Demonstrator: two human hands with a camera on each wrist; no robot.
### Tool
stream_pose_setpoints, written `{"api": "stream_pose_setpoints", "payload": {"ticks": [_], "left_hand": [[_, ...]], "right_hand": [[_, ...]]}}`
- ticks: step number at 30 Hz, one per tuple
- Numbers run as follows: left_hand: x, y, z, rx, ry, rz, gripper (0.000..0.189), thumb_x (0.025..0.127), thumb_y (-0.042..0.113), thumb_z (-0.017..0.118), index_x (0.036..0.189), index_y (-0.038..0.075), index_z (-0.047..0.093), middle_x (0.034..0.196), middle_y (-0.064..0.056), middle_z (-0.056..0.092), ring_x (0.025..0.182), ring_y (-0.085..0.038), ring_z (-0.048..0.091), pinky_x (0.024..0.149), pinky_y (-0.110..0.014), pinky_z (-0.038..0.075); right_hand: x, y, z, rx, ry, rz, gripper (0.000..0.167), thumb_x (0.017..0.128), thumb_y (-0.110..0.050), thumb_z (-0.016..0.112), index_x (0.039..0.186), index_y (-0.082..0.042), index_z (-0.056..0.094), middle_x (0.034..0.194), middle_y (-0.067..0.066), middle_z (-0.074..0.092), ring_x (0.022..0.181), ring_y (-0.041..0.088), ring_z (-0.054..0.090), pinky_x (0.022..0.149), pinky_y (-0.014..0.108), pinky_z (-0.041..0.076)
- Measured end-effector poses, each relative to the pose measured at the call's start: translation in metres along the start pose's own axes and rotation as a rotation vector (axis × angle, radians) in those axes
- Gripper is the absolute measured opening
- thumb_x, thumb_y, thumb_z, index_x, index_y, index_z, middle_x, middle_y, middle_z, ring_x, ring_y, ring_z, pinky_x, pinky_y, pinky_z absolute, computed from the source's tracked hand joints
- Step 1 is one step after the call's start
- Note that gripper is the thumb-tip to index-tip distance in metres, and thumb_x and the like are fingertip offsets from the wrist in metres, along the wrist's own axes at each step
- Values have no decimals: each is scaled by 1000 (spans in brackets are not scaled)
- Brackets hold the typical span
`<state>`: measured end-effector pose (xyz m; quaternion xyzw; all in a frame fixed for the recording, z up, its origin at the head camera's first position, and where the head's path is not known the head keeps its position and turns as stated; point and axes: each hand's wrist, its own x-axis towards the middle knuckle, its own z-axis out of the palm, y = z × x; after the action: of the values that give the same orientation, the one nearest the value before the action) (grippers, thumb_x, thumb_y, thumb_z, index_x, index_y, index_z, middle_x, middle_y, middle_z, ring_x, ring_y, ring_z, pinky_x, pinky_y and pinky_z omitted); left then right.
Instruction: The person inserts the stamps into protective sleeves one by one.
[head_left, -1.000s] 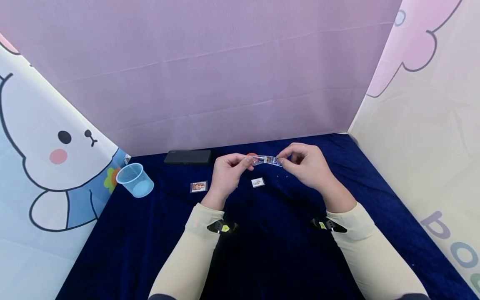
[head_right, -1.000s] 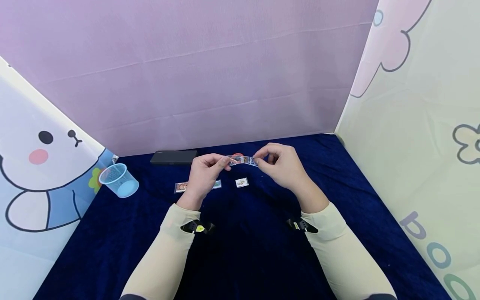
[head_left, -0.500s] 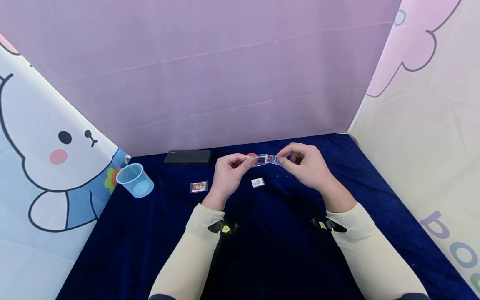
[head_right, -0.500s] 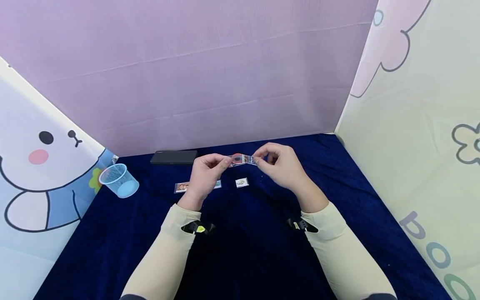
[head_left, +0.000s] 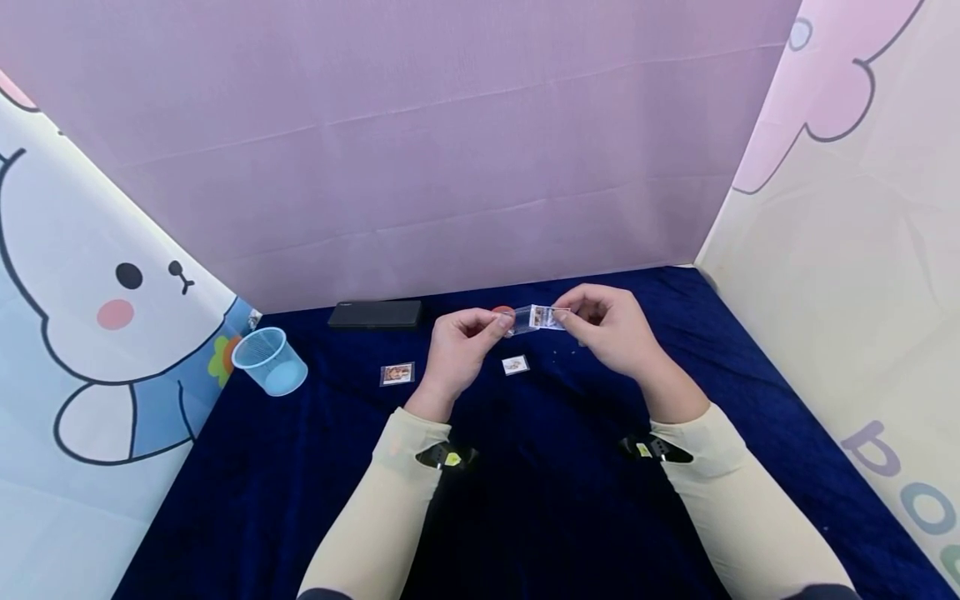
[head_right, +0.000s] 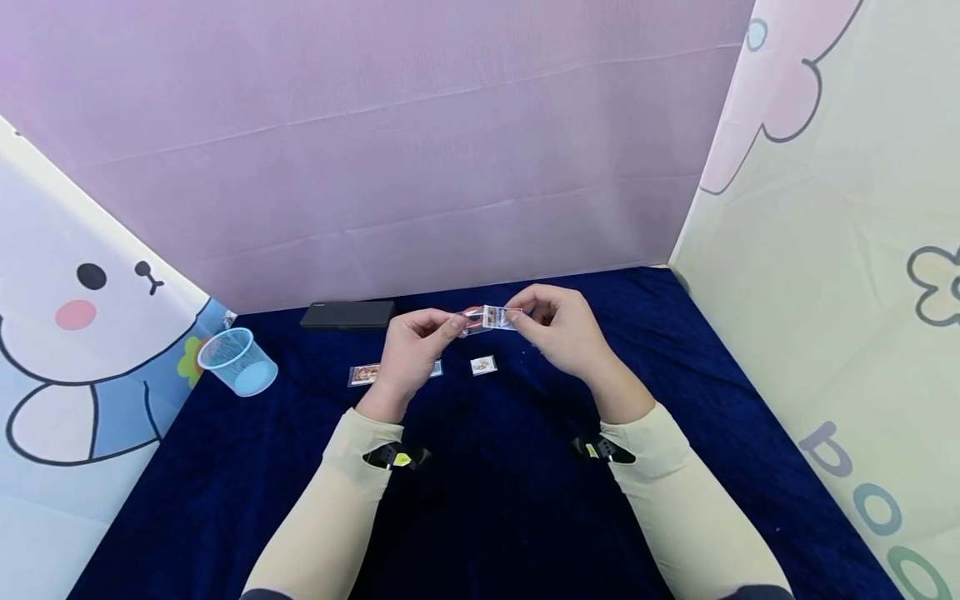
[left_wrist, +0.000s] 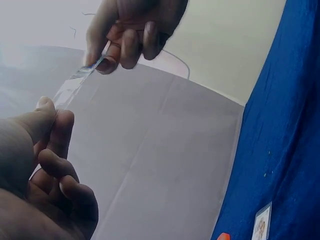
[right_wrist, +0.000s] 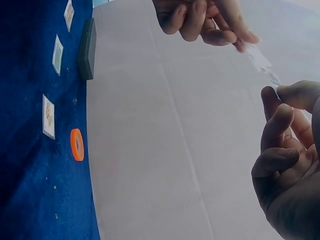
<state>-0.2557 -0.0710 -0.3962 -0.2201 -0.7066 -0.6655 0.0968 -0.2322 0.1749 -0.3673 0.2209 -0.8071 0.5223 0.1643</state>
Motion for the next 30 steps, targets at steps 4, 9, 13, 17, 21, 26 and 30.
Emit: {"api": "stream_pose_setpoints", "payload": {"ticks": [4, 9, 13, 17, 21, 26, 30], "left_hand": [[0, -1, 0, -39, -9, -9, 19, 96, 20, 80, 90, 2, 80, 80, -2, 75, 86, -18, 69, 80, -28, 56], [0, 0, 0, -68, -9, -10, 19, 97, 18, 78, 92, 0, 80, 80, -3, 75, 90, -18, 71, 83, -30, 57], [0, 1, 0, -67, -6, -14, 17, 97, 16, 78, 91, 0, 79, 79, -3, 75, 87, -17, 69, 81, -29, 56], [0, 1, -1, -54, -14, -19, 17, 97, 16, 78, 89, 0, 79, 78, -2, 74, 85, -15, 68, 79, -27, 56], [0, 2, -1, -40, -22, -18, 19, 98, 17, 78, 88, 1, 79, 78, -1, 74, 84, -15, 67, 78, -27, 55], [-1, 2, -1, -43, -24, -14, 19, 98, 19, 78, 88, 2, 78, 79, -2, 73, 86, -17, 68, 80, -29, 55], [-1, 2, -1, -33, -29, -1, 19, 98, 18, 78, 89, 2, 78, 78, -3, 73, 83, -17, 68, 79, -28, 55]], "right_hand": [[1, 3, 2, 1, -4, 16, 5, 98, -9, 75, 102, -10, 77, 71, 8, 64, 54, 16, 54, 44, 26, 39], [1, 3, 4, -13, -9, 18, 6, 96, -1, 74, 101, -2, 76, 71, 14, 62, 53, 13, 48, 46, 24, 36], [0, 0, 3, -16, -11, 19, 4, 95, -2, 75, 99, -4, 77, 71, 10, 61, 53, 12, 46, 47, 24, 35], [-1, -1, 2, -5, -10, 5, 4, 95, -8, 78, 99, -9, 78, 70, 5, 62, 53, 13, 47, 46, 24, 36], [0, 1, 1, 7, -7, -1, 4, 94, -11, 80, 98, -10, 79, 70, 5, 62, 52, 15, 47, 45, 25, 36], [0, 1, 0, 2, -14, 11, 4, 94, -9, 79, 98, -10, 78, 70, 5, 61, 51, 14, 46, 45, 25, 35], [0, 0, 2, -12, -19, 22, 4, 94, -4, 78, 98, -5, 78, 69, 6, 60, 51, 12, 44, 44, 24, 33]]}}
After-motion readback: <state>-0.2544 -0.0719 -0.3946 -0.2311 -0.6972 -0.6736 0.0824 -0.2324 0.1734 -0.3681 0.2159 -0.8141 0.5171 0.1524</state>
